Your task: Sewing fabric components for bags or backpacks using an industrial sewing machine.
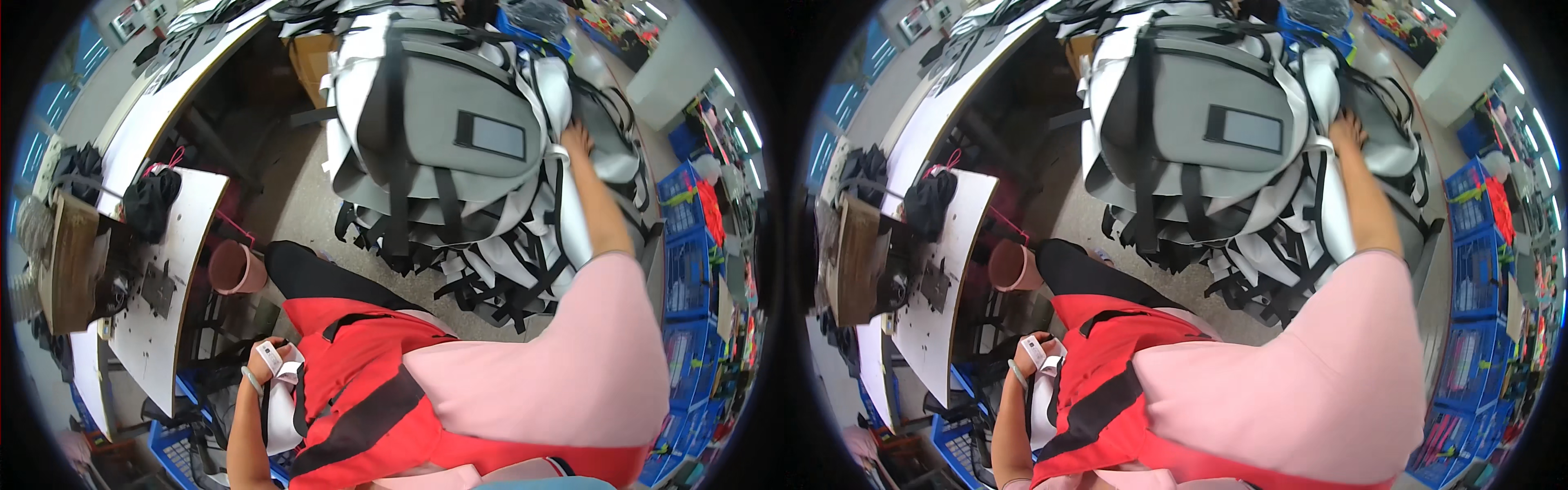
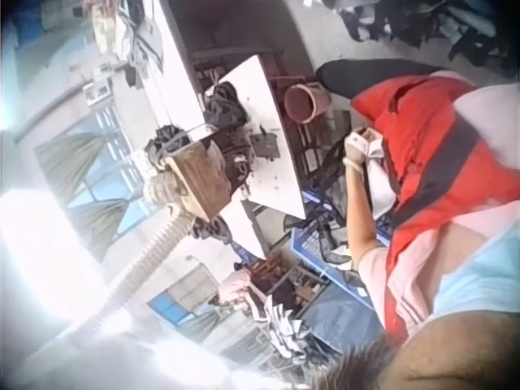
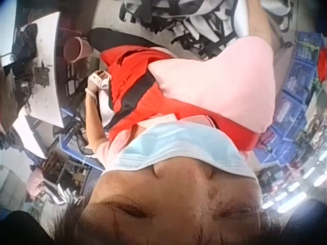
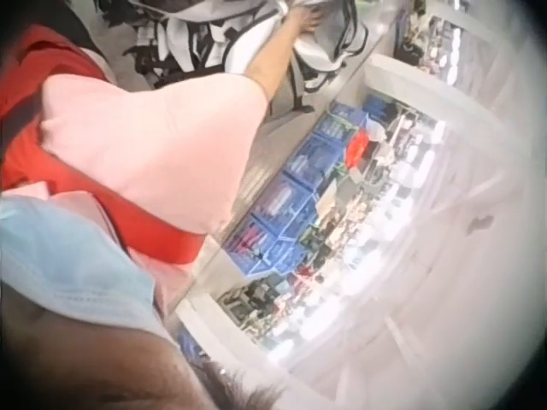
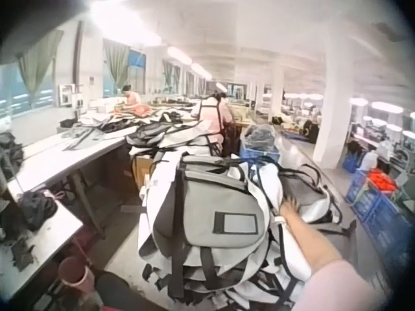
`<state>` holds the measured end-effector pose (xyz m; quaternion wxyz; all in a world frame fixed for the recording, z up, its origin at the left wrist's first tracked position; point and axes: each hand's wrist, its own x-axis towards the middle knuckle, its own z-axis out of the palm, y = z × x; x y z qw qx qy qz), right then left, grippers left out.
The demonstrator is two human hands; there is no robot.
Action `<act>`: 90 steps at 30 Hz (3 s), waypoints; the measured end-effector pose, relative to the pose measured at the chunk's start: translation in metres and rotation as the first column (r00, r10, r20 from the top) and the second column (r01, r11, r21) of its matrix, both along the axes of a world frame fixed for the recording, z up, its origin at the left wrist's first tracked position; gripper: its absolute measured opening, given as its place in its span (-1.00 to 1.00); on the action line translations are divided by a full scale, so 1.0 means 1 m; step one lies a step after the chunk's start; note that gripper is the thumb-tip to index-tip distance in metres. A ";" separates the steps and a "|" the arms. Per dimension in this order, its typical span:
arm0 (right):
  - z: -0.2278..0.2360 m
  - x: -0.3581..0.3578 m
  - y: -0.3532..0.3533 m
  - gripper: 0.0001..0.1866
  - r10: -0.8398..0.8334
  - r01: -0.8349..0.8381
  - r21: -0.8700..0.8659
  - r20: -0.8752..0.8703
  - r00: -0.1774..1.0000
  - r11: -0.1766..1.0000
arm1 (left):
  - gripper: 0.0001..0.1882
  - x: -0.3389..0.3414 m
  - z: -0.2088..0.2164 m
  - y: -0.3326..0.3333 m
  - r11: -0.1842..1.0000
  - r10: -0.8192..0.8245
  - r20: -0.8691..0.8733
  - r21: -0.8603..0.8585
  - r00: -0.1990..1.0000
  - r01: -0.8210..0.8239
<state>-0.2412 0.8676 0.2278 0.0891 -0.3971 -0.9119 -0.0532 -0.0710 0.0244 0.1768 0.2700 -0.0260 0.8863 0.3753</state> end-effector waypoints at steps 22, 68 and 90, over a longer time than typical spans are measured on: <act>0.249 -0.135 -0.087 -0.63 0.722 -0.852 0.207 -0.644 0.253 0.482 | -0.52 0.031 -0.030 -0.160 0.783 0.263 -0.396 -0.445 0.880 -0.434; 0.060 0.129 -0.800 -0.23 0.644 -0.526 -0.753 0.181 -0.743 -0.396 | -0.66 0.011 0.026 0.105 0.686 -0.718 -0.549 -0.454 0.427 0.569; 0.234 0.039 -0.741 -0.68 0.761 -0.411 -0.670 -0.379 -0.527 -0.618 | -0.72 0.060 0.184 -0.059 0.648 0.728 -0.550 0.747 0.409 -0.149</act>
